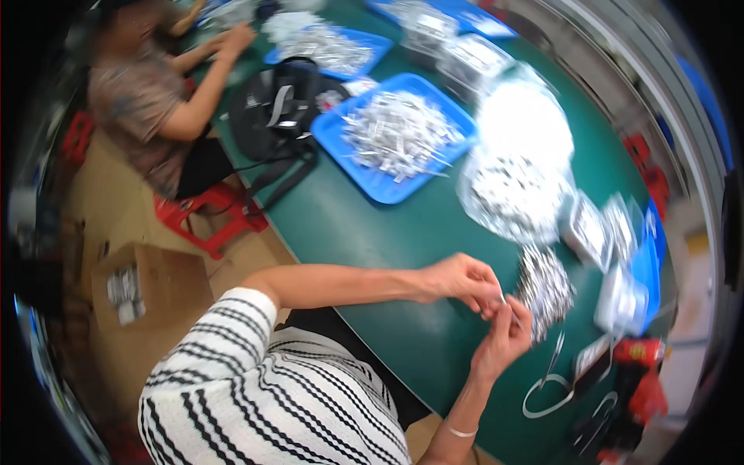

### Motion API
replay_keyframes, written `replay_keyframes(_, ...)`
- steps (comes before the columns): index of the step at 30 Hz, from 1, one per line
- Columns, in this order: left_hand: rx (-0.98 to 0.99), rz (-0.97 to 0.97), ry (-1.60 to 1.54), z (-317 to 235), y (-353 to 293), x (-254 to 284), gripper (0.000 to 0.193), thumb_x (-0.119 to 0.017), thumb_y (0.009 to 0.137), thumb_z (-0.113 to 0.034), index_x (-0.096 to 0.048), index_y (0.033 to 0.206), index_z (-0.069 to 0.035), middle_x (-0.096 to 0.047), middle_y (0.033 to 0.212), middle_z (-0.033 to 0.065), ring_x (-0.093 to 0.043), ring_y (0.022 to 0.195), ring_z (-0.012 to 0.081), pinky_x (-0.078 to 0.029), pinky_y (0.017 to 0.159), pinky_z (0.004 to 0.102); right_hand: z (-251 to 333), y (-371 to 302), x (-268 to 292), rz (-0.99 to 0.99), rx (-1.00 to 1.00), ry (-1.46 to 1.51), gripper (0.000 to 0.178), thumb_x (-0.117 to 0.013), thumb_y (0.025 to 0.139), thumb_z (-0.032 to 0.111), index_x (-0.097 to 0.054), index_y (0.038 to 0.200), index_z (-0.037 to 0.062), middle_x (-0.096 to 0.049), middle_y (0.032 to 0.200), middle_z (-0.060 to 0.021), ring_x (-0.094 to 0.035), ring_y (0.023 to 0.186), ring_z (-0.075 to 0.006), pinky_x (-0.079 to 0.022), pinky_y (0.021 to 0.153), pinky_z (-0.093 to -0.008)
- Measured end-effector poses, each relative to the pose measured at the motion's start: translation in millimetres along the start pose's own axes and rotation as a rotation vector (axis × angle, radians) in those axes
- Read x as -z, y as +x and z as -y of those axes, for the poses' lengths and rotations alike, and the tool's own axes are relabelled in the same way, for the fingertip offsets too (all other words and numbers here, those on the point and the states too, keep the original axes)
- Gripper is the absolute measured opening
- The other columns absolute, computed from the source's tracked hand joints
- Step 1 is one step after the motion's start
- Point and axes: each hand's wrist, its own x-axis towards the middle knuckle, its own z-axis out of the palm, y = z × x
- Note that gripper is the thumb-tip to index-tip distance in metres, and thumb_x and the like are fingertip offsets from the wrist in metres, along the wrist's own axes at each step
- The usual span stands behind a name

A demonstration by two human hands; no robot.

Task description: The person repeatedly picks up small white plastic caps and metal rods from a green table. They insert the metal rod into the cap and place the assembled unit into a blue tray. The process is repetitive and involves handling small parts one by one.

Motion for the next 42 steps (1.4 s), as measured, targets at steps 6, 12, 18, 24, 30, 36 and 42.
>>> replay_keyframes(6,-0.059,0.063,0.077,8.2,0.3,6.2,0.025,-0.068,0.086,-0.026,-0.064,0.091,-0.001,-0.067,0.084,0.0057,-0.064,0.076,0.0118,-0.052,0.068,0.0248,-1.7,-5.9,3.6,0.055,0.048,-0.168,0.014,-0.054,0.094,0.005,-0.058,0.103,-0.0041,-0.065,0.083,-0.0103,-0.058,0.070,-0.0124,-0.047,0.066,-0.0229)
replay_keyframes(12,-0.058,0.050,0.158,7.2,4.9,17.5,0.023,-0.069,0.083,-0.022,-0.066,0.086,0.000,-0.066,0.078,0.0060,-0.063,0.068,0.0120,-0.053,0.062,0.0238,1.1,-8.3,0.9,0.092,0.065,-0.281,0.014,-0.055,0.093,0.005,-0.060,0.103,-0.0046,-0.065,0.085,-0.0101,-0.059,0.072,-0.0122,-0.048,0.067,-0.0231)
replay_keyframes(18,-0.051,0.080,0.194,4.1,3.2,16.0,0.020,-0.066,0.086,-0.021,-0.067,0.087,0.000,-0.065,0.078,0.0042,-0.061,0.070,0.0094,-0.052,0.062,0.0220,4.6,-9.4,-0.1,0.112,0.069,-0.246,0.016,-0.055,0.092,0.002,-0.060,0.106,-0.0055,-0.066,0.088,-0.0116,-0.062,0.076,-0.0142,-0.051,0.069,-0.0246)
replay_keyframes(24,-0.089,0.064,0.214,4.3,1.9,10.2,0.020,-0.064,0.087,-0.020,-0.066,0.086,0.000,-0.065,0.076,0.0034,-0.061,0.068,0.0092,-0.052,0.062,0.0219,5.8,-11.6,0.3,0.094,0.087,-0.272,0.014,-0.055,0.091,0.000,-0.060,0.103,-0.0063,-0.066,0.088,-0.0133,-0.063,0.075,-0.0150,-0.052,0.068,-0.0239)
replay_keyframes(30,-0.136,0.057,0.239,4.2,2.0,6.1,0.021,-0.063,0.087,-0.021,-0.065,0.084,0.000,-0.064,0.078,0.0037,-0.062,0.069,0.0097,-0.052,0.062,0.0225,8.7,-17.6,1.3,-0.008,0.186,-0.347,0.011,-0.054,0.092,0.001,-0.059,0.100,-0.0049,-0.064,0.082,-0.0114,-0.060,0.071,-0.0138,-0.051,0.066,-0.0240)
replay_keyframes(36,-0.076,-0.007,0.178,3.0,4.2,14.8,0.023,-0.064,0.087,-0.025,-0.065,0.085,-0.002,-0.063,0.080,0.0035,-0.062,0.071,0.0113,-0.053,0.064,0.0238,13.6,-11.9,7.5,-0.078,0.269,-0.300,0.010,-0.055,0.093,0.004,-0.059,0.098,-0.0033,-0.062,0.078,-0.0093,-0.057,0.067,-0.0124,-0.048,0.062,-0.0232)
replay_keyframes(42,0.020,0.102,0.044,7.9,3.0,3.2,0.029,-0.068,0.085,-0.029,-0.065,0.090,-0.001,-0.066,0.087,0.0078,-0.065,0.075,0.0147,-0.054,0.065,0.0252,9.6,-17.3,2.5,0.025,0.236,-0.332,0.009,-0.056,0.091,0.000,-0.058,0.099,-0.0044,-0.062,0.081,-0.0115,-0.059,0.070,-0.0145,-0.049,0.062,-0.0244)
